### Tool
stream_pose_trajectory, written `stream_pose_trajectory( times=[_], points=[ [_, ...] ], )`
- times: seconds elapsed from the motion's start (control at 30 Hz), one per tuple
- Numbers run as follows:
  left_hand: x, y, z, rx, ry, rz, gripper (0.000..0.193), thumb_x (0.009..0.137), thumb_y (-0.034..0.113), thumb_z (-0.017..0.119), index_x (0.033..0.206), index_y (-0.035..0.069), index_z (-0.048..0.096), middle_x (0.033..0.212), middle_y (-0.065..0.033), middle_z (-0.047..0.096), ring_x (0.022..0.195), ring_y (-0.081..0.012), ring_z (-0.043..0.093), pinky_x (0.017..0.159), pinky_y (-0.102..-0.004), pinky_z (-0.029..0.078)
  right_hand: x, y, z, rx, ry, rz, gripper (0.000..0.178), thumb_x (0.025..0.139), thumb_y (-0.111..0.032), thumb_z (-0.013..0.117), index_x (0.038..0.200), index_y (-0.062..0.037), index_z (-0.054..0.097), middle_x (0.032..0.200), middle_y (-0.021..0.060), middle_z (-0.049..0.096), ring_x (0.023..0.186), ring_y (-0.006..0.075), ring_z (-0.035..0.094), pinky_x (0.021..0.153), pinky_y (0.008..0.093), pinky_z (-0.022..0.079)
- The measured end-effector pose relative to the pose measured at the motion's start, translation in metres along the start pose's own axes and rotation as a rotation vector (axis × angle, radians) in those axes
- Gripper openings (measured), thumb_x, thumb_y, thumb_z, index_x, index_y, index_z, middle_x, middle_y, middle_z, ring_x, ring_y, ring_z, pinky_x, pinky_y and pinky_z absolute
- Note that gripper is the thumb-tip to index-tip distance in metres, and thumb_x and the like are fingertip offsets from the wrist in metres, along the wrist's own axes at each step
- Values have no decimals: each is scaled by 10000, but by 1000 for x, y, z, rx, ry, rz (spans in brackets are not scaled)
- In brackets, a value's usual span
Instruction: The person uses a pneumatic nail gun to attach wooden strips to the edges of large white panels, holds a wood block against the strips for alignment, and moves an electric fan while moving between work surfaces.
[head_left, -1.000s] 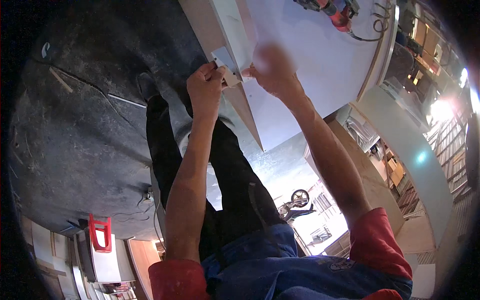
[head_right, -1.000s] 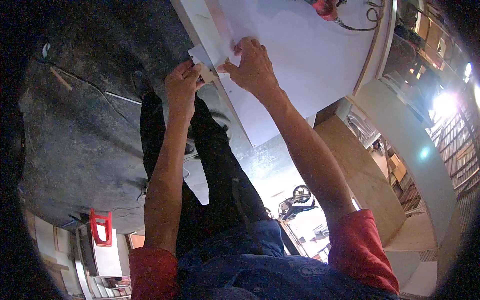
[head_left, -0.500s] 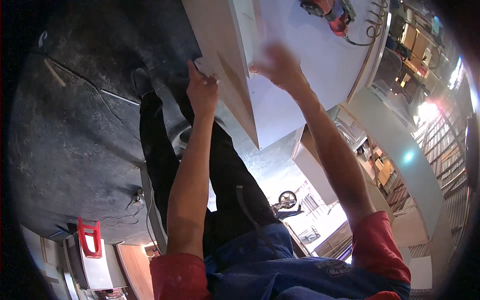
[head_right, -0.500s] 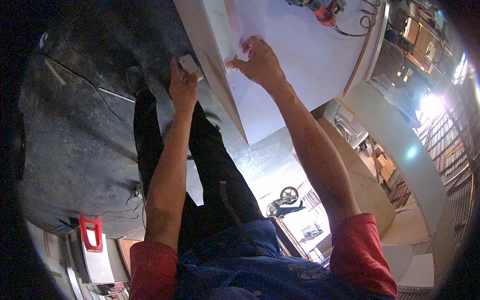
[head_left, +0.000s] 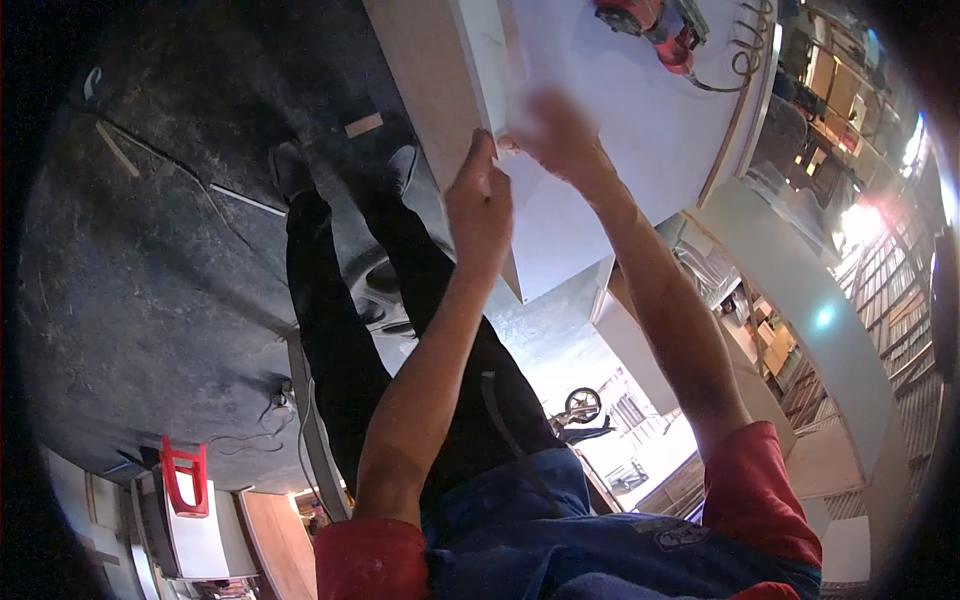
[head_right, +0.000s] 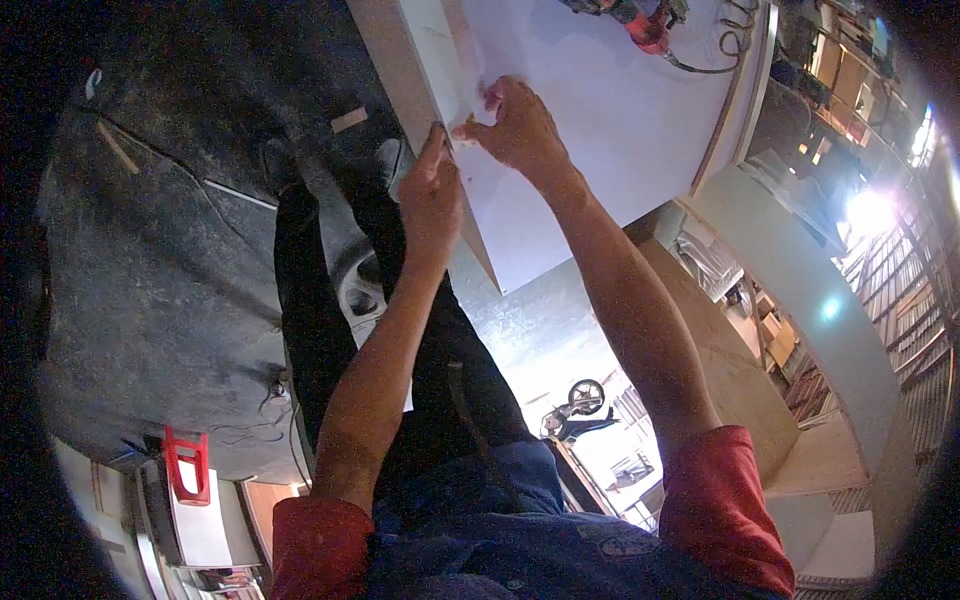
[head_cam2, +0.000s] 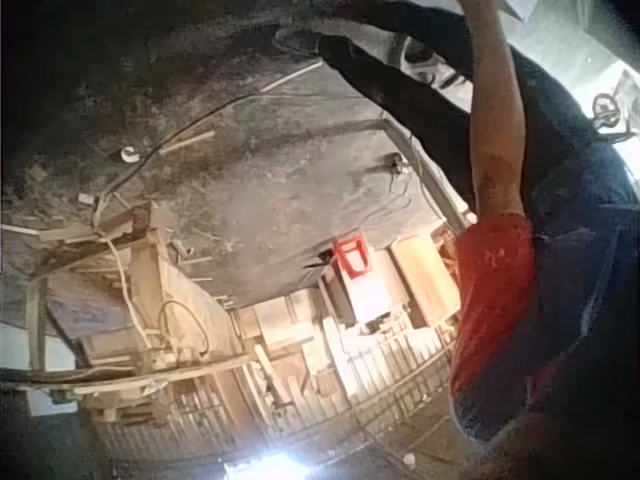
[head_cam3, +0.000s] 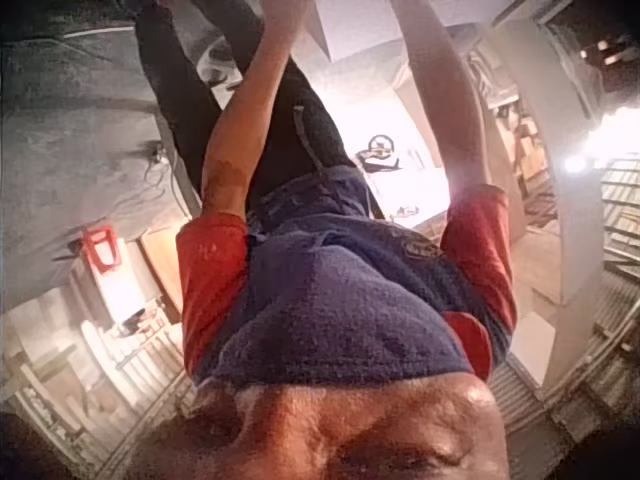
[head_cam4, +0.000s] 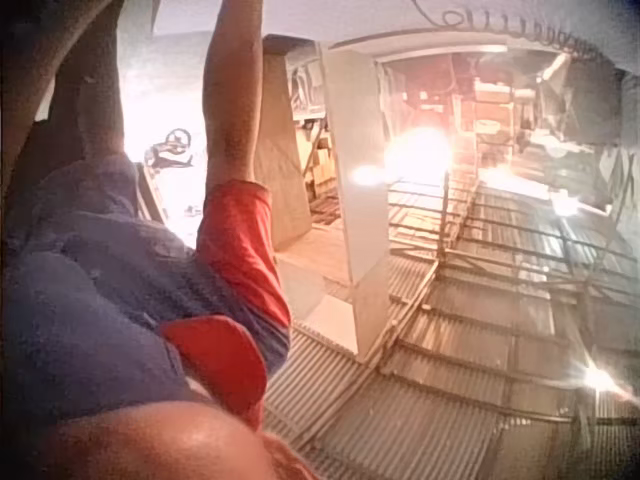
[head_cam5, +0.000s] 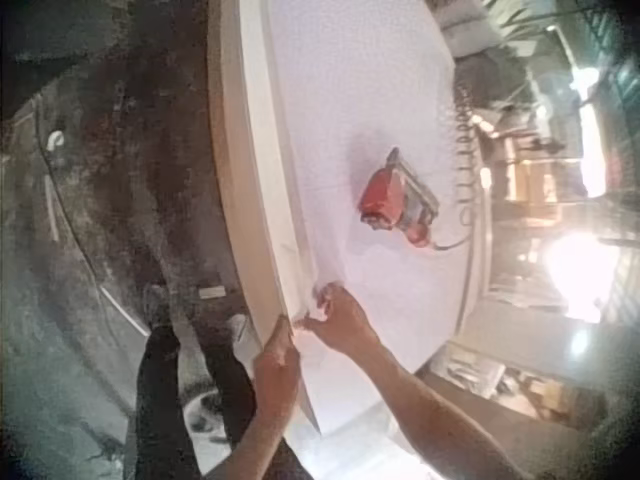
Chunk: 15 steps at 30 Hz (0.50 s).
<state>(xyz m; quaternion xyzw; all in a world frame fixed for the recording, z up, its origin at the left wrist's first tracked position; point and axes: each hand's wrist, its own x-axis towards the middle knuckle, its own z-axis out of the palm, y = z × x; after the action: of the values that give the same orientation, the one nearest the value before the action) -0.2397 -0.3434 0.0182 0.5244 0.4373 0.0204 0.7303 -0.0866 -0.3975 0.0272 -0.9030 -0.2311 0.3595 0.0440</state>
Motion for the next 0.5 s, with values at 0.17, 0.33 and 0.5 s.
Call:
stream_pose_trajectory(
  times=[0.17, 0.33, 0.5],
  points=[
    [81, -4, -34, -75, 148, 220, 582, 843, 291, 694, 1308, -13, 521, 1092, -206, 677, 1034, -315, 657, 909, -384, 486, 0, -23, 1, -39, 5, -16, 594, 610, -390, 882, 978, -21, 598, 888, 98, 614, 865, 235, 596, 750, 366, 486],
    [104, 30, -32, 137, -105, 235, 522, 819, 284, 736, 1211, -12, 561, 1129, -181, 663, 1052, -274, 644, 902, -381, 489, -2, -14, -5, -2, -13, 59, 565, 651, -399, 872, 1000, -44, 605, 1023, 147, 629, 1025, 307, 605, 841, 425, 493],
    [108, 27, -44, 239, -163, 224, 484, 829, 262, 748, 1189, -14, 577, 1150, -155, 660, 1069, -234, 636, 916, -367, 489, -3, -13, -13, 18, 62, -67, 489, 684, -303, 854, 1000, -32, 597, 972, 96, 618, 912, 279, 599, 794, 364, 486]
  ],
)
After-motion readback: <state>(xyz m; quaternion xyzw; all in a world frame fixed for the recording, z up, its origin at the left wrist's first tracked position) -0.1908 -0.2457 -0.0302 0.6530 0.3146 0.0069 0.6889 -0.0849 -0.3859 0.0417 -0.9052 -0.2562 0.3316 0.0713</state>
